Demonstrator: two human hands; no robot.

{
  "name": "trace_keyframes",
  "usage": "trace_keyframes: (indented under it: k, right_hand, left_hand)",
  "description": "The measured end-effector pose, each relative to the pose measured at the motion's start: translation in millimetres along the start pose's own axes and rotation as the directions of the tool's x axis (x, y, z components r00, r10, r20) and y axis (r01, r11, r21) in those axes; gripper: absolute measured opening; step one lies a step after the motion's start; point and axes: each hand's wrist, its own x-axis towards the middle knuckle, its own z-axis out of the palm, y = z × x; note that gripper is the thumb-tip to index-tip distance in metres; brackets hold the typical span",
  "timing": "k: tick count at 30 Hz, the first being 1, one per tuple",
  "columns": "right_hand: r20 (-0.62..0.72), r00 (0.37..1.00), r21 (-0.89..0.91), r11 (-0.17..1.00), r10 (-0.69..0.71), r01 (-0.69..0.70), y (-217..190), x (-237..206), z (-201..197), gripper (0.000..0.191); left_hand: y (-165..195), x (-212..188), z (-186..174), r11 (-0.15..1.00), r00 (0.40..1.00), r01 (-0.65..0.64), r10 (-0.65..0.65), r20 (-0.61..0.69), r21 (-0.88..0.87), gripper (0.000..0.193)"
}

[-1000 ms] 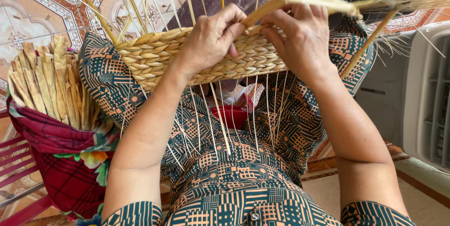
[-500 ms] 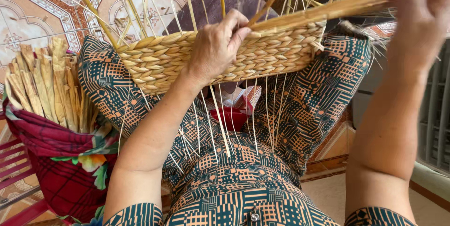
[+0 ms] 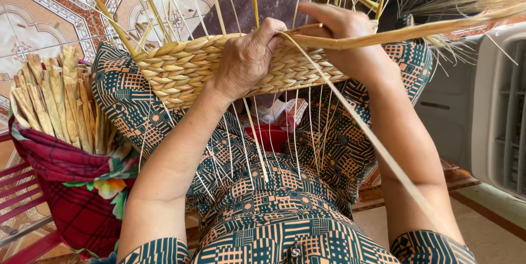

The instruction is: The person weaves a basket by hand, interlacing thin bamboo strips through a vertical frame. They repeatedly pull and tighten the strips to form a tight, uniform weave pattern.

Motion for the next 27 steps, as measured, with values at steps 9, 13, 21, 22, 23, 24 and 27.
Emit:
trace_keyframes:
  k: [9,13,21,22,23,24,27]
  right_hand:
    - [-0.25,0.928,0.923,0.357,0.276,0.143,8,-1,7,0.009]
    - [0.022,0.974,0.964,0.253,0.227,-0.081,-18,-29,4,0.02]
    - [-0.07,0.943,-0.312,0.905,-0.325,0.288,-17,-13,-23,0.029]
    - [-0.011,0.957,-0.337,0.902,-0.291,0.271,-12,-11,-19,0.027]
    - [0.047,0.965,-0.363,0.896,-0.258,0.257,-7,-10,-13,0.026]
    - [0.041,0.982,-0.324,0.927,-0.184,0.187,-2,-9,-11,0.02]
    - [0.033,0.998,-0.286,0.956,-0.056,0.063,4,-12,-7,0.009]
  left_hand:
    - [-12,27,-17,0.822,0.823,0.508,-0.377,0.424,-0.256,0.014]
    - [-1,42,-6,0.822,0.752,0.564,-0.468,0.465,-0.084,0.016]
    - [9,43,-15,0.994,0.987,-0.078,0.087,0.132,-0.074,0.017]
    - [8,42,-15,0.983,0.986,-0.128,0.14,0.093,-0.129,0.024]
    - [6,41,-16,0.982,0.981,0.107,-0.079,0.176,-0.157,0.019]
    - [4,41,-14,0.929,0.922,0.333,-0.284,0.264,-0.163,0.016]
    - [2,35,-7,0.777,0.866,0.5,-0.438,0.241,-0.383,0.017]
